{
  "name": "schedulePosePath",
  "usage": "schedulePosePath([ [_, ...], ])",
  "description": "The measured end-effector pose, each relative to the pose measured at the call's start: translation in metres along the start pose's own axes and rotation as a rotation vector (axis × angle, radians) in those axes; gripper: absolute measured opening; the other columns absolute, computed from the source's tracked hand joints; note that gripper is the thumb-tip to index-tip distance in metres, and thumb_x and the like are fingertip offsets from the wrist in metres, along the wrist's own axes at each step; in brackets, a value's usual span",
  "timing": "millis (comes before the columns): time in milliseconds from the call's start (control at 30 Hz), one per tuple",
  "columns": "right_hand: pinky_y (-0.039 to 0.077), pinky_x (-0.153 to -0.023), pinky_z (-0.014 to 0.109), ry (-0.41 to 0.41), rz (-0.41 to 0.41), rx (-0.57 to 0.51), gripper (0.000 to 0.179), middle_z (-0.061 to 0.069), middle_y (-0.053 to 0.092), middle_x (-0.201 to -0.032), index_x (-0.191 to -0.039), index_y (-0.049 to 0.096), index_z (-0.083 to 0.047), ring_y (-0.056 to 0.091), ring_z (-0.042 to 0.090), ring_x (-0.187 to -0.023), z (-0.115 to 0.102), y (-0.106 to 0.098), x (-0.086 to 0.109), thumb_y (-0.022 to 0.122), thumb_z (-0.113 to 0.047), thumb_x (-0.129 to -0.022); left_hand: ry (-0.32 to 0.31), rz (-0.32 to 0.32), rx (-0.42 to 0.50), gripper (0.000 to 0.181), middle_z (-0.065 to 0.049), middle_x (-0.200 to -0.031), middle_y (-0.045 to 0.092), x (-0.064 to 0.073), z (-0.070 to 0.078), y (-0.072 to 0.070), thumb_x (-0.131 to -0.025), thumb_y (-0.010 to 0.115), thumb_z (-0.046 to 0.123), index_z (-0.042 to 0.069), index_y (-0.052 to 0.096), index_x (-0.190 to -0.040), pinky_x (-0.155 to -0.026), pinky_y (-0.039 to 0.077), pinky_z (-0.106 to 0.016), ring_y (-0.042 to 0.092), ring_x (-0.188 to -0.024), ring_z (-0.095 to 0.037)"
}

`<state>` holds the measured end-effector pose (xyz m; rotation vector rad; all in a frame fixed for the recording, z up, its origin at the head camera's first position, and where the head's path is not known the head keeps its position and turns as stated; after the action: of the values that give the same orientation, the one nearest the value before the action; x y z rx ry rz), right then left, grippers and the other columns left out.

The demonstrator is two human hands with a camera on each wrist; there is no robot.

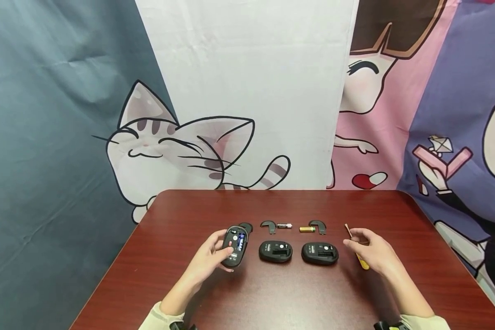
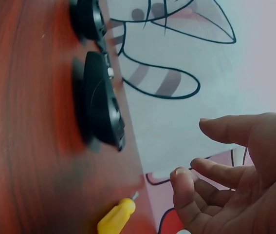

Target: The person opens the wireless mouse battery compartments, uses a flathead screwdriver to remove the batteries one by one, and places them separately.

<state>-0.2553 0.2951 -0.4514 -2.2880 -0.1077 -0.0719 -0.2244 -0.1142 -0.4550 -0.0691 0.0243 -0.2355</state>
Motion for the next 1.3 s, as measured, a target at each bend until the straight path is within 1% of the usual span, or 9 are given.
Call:
schedulePosePath([
  [133,0.052,-0.087,0.059,0.007,0.016,0.042,0.067,0.031,0.062,-0.126,-0.137,0.051,0.007,0.056,0.050,-0.119,0.009,0.000,-0.001,0.064,-0.045,-0.098,-0.007,0.007,0.001,0.052,-0.024,-0.121,0.066,0.001,-0.002,0.001,-0.098,0.066,0.017,-0.002,0.044,-0.142,-0.065,0.066,-0.040,0.072,-0.088,-0.022],
  [300,0.052,-0.086,0.061,0.021,0.022,0.097,0.067,0.034,0.062,-0.123,-0.133,0.052,0.009,0.058,0.051,-0.116,0.022,0.003,-0.004,0.066,-0.045,-0.096,-0.012,0.014,0.017,0.050,-0.025,-0.120,0.066,0.002,-0.003,0.002,-0.098,0.065,0.017,-0.006,0.046,-0.138,-0.067,0.066,-0.046,0.072,-0.086,-0.022],
  [400,0.051,-0.086,0.064,0.023,0.026,0.126,0.068,0.037,0.060,-0.124,-0.133,0.051,0.010,0.056,0.054,-0.116,0.027,0.004,-0.006,0.066,-0.044,-0.096,-0.008,0.015,0.026,0.049,-0.026,-0.120,0.066,0.001,-0.003,0.003,-0.099,0.065,0.017,-0.007,0.046,-0.137,-0.067,0.066,-0.046,0.072,-0.084,-0.022],
  [567,0.049,-0.087,0.068,0.005,0.031,0.185,0.070,0.042,0.054,-0.125,-0.130,0.051,0.013,0.050,0.060,-0.115,0.034,0.004,-0.009,0.069,-0.044,-0.094,-0.011,0.014,0.038,0.049,-0.027,-0.122,0.065,0.001,-0.004,0.004,-0.100,0.064,0.017,-0.008,0.045,-0.138,-0.067,0.066,-0.044,0.072,-0.084,-0.021],
  [667,0.048,-0.088,0.069,0.002,0.028,0.203,0.070,0.044,0.051,-0.126,-0.129,0.051,0.014,0.048,0.060,-0.115,0.037,0.005,-0.010,0.071,-0.043,-0.092,-0.012,0.009,0.040,0.050,-0.027,-0.123,0.065,0.000,-0.004,0.004,-0.100,0.064,0.019,-0.007,0.045,-0.139,-0.068,0.066,-0.045,0.072,-0.085,-0.022],
  [867,0.048,-0.089,0.068,0.017,0.000,0.207,0.072,0.043,0.053,-0.122,-0.129,0.049,0.016,0.050,0.058,-0.113,0.043,0.011,-0.012,0.074,-0.040,-0.090,0.001,-0.016,0.043,0.051,-0.028,-0.126,0.064,-0.002,-0.004,0.007,-0.100,0.064,0.019,-0.002,0.046,-0.144,-0.069,0.066,-0.045,0.072,-0.090,-0.024],
  [1033,0.050,-0.086,0.065,0.009,-0.011,0.213,0.073,0.038,0.059,-0.114,-0.127,0.050,0.017,0.054,0.055,-0.108,0.046,0.015,-0.015,0.076,-0.038,-0.088,-0.008,-0.032,0.055,0.054,-0.027,-0.121,0.065,-0.002,-0.005,0.011,-0.101,0.063,0.020,-0.001,0.043,-0.146,-0.074,0.066,-0.041,0.072,-0.093,-0.024],
  [1200,0.053,-0.077,0.055,0.001,-0.023,0.206,0.071,0.030,0.067,-0.104,-0.124,0.051,0.018,0.063,0.044,-0.097,0.050,0.020,-0.018,0.078,-0.035,-0.086,-0.030,-0.029,0.069,0.046,-0.025,-0.113,0.068,-0.002,-0.009,0.013,-0.100,0.064,0.015,-0.005,0.043,-0.135,-0.075,0.066,-0.039,0.073,-0.090,-0.022],
  [1300,0.052,-0.072,0.049,0.017,-0.034,0.205,0.069,0.026,0.067,-0.099,-0.120,0.052,0.019,0.064,0.038,-0.091,0.054,0.022,-0.020,0.079,-0.034,-0.085,-0.033,-0.030,0.085,0.042,-0.025,-0.111,0.068,-0.002,-0.010,0.014,-0.098,0.064,0.009,-0.005,0.042,-0.130,-0.075,0.066,-0.041,0.072,-0.089,-0.022],
])
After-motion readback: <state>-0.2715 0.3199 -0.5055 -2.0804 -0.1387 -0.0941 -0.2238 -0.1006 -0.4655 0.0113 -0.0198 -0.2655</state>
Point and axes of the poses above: each hand's wrist, its own x-axis away from the middle knuckle, its own y-axis out of the palm, z = x × y, the point moved 10 cm from there along -x, towards the middle knuckle
